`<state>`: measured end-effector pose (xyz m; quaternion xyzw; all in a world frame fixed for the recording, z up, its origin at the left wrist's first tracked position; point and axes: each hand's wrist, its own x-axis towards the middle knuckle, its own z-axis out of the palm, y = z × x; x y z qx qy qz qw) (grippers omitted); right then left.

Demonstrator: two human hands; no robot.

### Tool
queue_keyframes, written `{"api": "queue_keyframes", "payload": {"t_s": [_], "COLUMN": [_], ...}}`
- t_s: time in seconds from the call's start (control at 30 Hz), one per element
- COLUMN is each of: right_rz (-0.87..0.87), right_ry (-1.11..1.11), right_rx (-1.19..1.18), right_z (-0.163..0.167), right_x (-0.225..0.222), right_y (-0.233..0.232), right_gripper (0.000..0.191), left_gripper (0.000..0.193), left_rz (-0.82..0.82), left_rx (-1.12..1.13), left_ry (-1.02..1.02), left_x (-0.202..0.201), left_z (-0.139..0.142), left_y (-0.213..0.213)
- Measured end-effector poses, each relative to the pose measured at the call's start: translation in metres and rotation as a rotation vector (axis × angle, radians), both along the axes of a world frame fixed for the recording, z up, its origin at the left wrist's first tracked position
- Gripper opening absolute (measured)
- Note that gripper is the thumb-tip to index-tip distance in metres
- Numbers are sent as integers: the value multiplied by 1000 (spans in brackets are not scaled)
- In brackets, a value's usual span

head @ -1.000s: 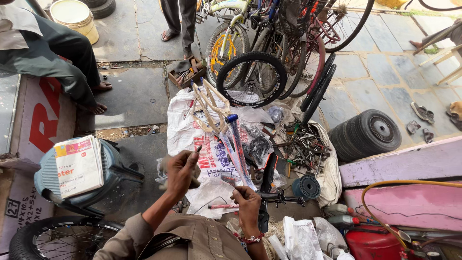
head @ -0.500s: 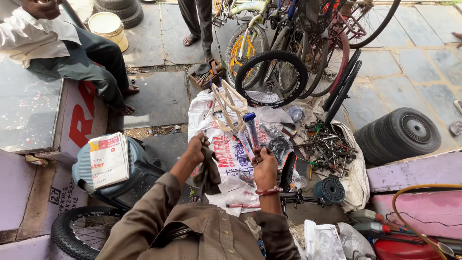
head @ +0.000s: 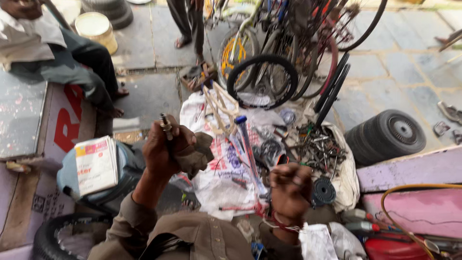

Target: The person holds a small cylindrical metal part and repeatedly inserts and removes a thin wire or spring from it. They rotate the part to inspect it from different angles while manipulating the wire with both hands.

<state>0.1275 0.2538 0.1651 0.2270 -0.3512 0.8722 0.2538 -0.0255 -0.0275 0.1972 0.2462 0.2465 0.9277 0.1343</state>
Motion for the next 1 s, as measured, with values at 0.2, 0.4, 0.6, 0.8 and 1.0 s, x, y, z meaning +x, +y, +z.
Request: {"api": "queue_keyframes", "payload": {"t_s": [0.2, 0.4, 0.6, 0.8, 1.0], "right_rz": [-183, 70, 293, 206, -91], "right_ry": [348, 61, 416, 248, -161], "right_rx": [106, 87, -58, 39, 395], "right_z": [62, 34, 24, 41, 16], "right_x": [32, -11, 36, 40, 2], "right_y": [3, -23, -20, -29, -34], "right_gripper": [10, 13, 24, 35, 17], "left_gripper": [42, 42, 47, 33, 43], "left_rz": [51, 8, -48, -7, 357], "left_rx": [-22, 73, 112, 301, -272], "left_ry": [366, 18, 447, 395, 196], "left_x": [36, 23, 58, 63, 41], "left_z": [28, 4, 9, 18, -25], "left_y": [-39, -7, -33, -47, -42]}}
